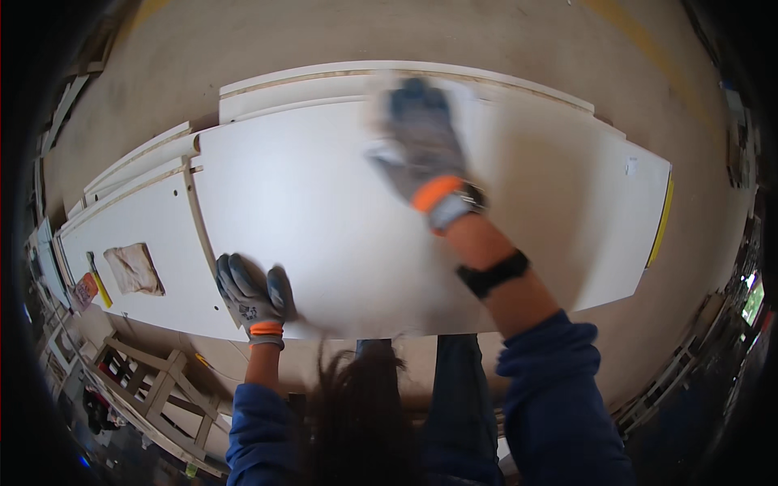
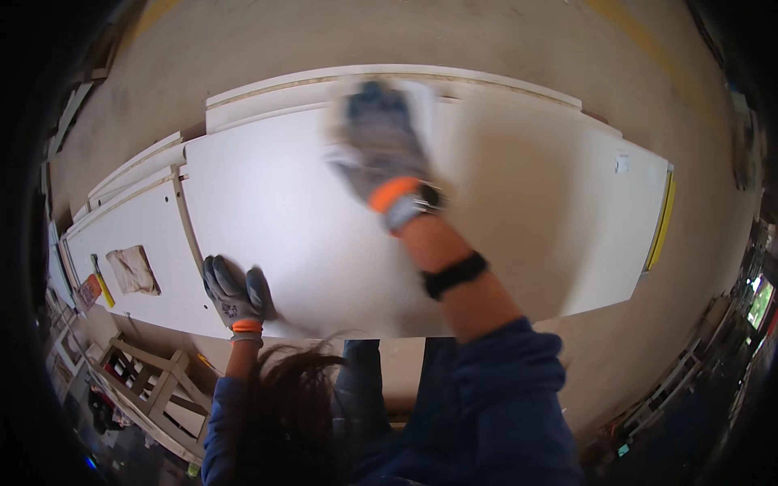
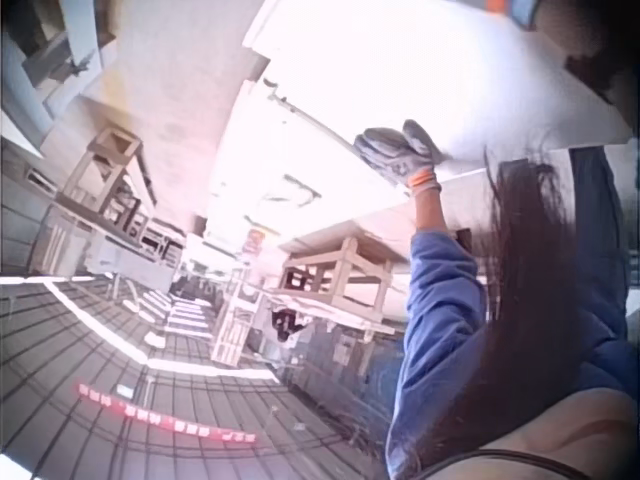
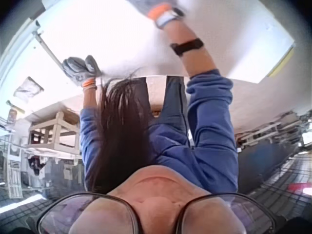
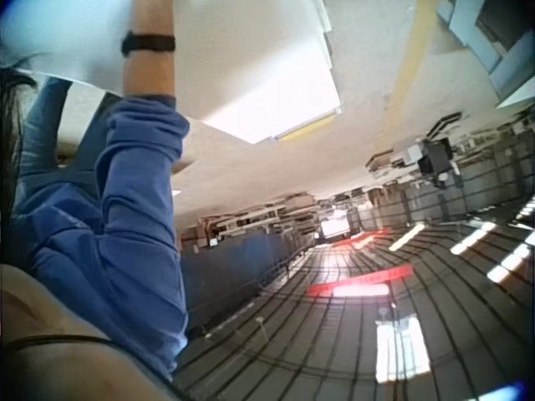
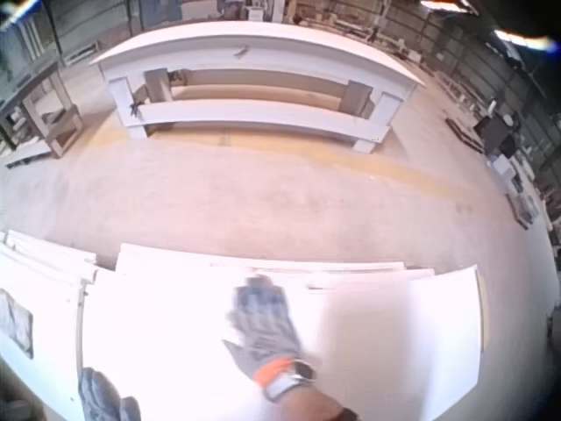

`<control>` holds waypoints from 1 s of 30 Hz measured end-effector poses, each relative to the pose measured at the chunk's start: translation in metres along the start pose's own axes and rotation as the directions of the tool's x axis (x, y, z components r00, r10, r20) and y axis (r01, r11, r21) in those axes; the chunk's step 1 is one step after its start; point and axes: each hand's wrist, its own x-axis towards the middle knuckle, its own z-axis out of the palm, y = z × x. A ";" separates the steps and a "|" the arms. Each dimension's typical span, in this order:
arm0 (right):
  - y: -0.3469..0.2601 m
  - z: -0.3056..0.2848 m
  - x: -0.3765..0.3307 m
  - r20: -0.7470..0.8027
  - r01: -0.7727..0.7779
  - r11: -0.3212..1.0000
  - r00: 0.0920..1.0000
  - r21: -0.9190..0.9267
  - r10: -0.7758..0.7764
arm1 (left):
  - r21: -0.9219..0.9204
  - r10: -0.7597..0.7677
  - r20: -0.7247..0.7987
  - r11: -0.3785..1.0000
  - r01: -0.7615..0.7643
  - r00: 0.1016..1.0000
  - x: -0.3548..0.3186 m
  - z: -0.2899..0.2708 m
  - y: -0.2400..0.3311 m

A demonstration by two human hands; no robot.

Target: Cleaning and stacking white furniture panels using a hand scraper and a cloth with cleaning liquid.

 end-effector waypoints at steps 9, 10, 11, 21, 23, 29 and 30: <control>0.035 -0.008 -0.023 -0.246 -0.646 0.763 0.738 0.009 0.628 | -0.145 0.033 -0.117 0.988 -0.050 0.993 0.012 -0.001 0.004; 0.010 0.005 0.000 -0.214 -0.522 0.844 0.845 -0.125 0.491 | -0.160 0.016 -0.077 0.987 -0.028 0.997 0.015 -0.003 0.006; -0.027 0.023 0.020 -0.150 -0.376 0.897 0.925 -0.235 0.348 | -0.168 0.004 -0.018 0.986 -0.007 1.000 0.015 -0.006 0.000; -0.175 0.054 0.107 0.048 0.273 0.962 0.961 -0.031 -0.271 | -0.305 -0.094 -0.026 0.949 0.082 0.995 0.006 0.013 0.000; -0.138 0.041 0.084 0.033 0.152 0.980 0.988 -0.126 -0.149 | -0.291 -0.116 0.008 0.950 0.114 0.993 0.006 0.002 -0.008; -0.091 0.046 0.054 0.036 -0.143 0.931 0.986 -0.335 0.165 | -0.284 -0.168 0.154 0.936 0.206 0.974 0.000 -0.007 -0.009; -0.122 0.039 0.074 0.056 -0.062 0.967 0.995 -0.248 0.078 | -0.294 -0.168 0.151 0.933 0.207 0.974 -0.003 -0.003 -0.008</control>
